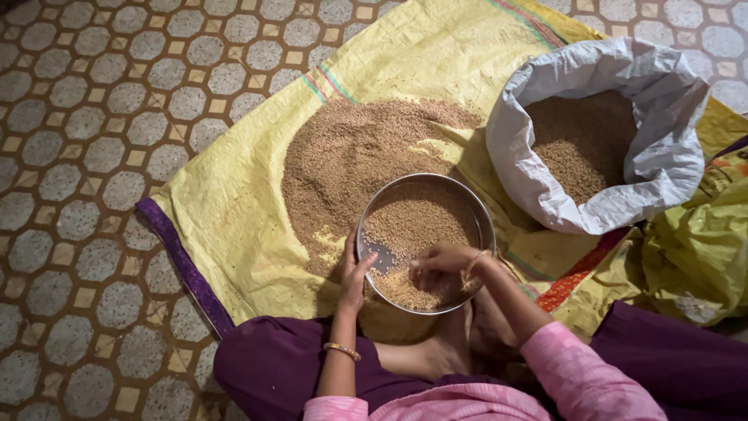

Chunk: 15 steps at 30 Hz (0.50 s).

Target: The person sits on the floor and sifts grains in a metal bowl, picking out impurities by hand. The grains are spread on a yellow cloth, and a white sack is nearby.

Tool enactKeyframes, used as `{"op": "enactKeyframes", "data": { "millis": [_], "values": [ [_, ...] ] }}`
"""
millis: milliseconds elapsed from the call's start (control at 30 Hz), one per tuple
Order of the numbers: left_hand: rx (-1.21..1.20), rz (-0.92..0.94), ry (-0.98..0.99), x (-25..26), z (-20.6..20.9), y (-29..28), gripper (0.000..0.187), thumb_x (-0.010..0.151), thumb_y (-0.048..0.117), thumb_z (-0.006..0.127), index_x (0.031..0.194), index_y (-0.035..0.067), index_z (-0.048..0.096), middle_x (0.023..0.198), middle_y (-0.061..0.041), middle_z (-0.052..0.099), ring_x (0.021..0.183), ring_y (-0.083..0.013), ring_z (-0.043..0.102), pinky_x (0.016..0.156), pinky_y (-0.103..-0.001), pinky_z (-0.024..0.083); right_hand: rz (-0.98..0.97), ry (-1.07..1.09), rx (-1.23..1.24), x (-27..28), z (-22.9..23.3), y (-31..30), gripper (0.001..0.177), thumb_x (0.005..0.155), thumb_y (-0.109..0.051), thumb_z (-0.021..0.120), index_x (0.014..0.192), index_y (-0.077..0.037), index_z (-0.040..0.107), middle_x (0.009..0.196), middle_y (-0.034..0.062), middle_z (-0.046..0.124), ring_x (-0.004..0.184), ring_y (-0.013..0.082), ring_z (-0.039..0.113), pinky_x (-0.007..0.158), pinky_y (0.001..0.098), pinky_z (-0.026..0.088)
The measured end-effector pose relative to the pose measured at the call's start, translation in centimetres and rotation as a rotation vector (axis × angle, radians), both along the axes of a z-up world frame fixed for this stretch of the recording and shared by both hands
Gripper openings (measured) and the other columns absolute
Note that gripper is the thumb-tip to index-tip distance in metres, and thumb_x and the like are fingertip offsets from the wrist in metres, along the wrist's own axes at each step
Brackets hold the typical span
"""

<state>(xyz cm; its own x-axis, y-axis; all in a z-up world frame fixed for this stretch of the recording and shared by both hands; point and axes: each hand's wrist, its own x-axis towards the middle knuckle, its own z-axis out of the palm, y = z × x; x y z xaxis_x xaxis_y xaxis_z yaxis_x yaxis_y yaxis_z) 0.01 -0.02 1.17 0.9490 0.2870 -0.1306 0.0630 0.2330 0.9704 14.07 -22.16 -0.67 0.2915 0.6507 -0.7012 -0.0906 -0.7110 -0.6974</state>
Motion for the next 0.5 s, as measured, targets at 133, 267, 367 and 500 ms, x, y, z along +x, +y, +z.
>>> {"op": "enactKeyframes", "data": {
  "millis": [133,267,367,500],
  "values": [
    [0.013,-0.016,0.015,0.1,0.3,0.2,0.081,0.084,0.018,0.059,0.158,0.023,0.028,0.170,-0.006,0.021,0.155,-0.0257,0.023,0.118,-0.050,0.036,-0.315,-0.174,0.058,2.8,-1.1,-2.1,0.044,0.101,-0.048,0.059,0.106,-0.009,0.078,0.092,0.0137,0.075,0.084,0.0228,0.070,0.078,0.0376,0.058],
    [0.002,-0.029,-0.022,0.0,-0.2,0.2,0.083,0.082,0.012,0.058,0.159,0.025,0.028,0.171,-0.006,0.020,0.153,-0.0269,0.029,0.115,-0.049,0.042,-0.252,-0.354,0.040,3.0,-1.3,-2.2,0.037,0.095,-0.046,0.059,0.116,-0.019,0.073,0.101,0.0056,0.077,0.088,0.0192,0.074,0.082,0.0347,0.058],
    [-0.019,-0.028,-0.011,0.0,-0.8,0.3,0.083,0.082,0.010,0.057,0.158,0.025,0.028,0.171,-0.006,0.020,0.152,-0.0255,0.030,0.112,-0.047,0.045,0.054,-0.299,-0.148,0.8,-0.9,-1.0,0.046,0.095,-0.051,0.062,0.102,-0.011,0.082,0.093,0.0087,0.082,0.083,0.0199,0.076,0.084,0.0357,0.059],
    [-0.008,-0.024,-0.010,-0.1,-1.2,0.3,0.083,0.082,0.008,0.058,0.158,0.025,0.029,0.168,-0.007,0.025,0.150,-0.0262,0.034,0.111,-0.045,0.047,0.084,-0.175,-0.101,1.0,0.3,-1.3,0.044,0.095,-0.047,0.059,0.104,-0.008,0.079,0.092,0.0103,0.081,0.081,0.0212,0.078,0.075,0.0367,0.063]
  ]
}}
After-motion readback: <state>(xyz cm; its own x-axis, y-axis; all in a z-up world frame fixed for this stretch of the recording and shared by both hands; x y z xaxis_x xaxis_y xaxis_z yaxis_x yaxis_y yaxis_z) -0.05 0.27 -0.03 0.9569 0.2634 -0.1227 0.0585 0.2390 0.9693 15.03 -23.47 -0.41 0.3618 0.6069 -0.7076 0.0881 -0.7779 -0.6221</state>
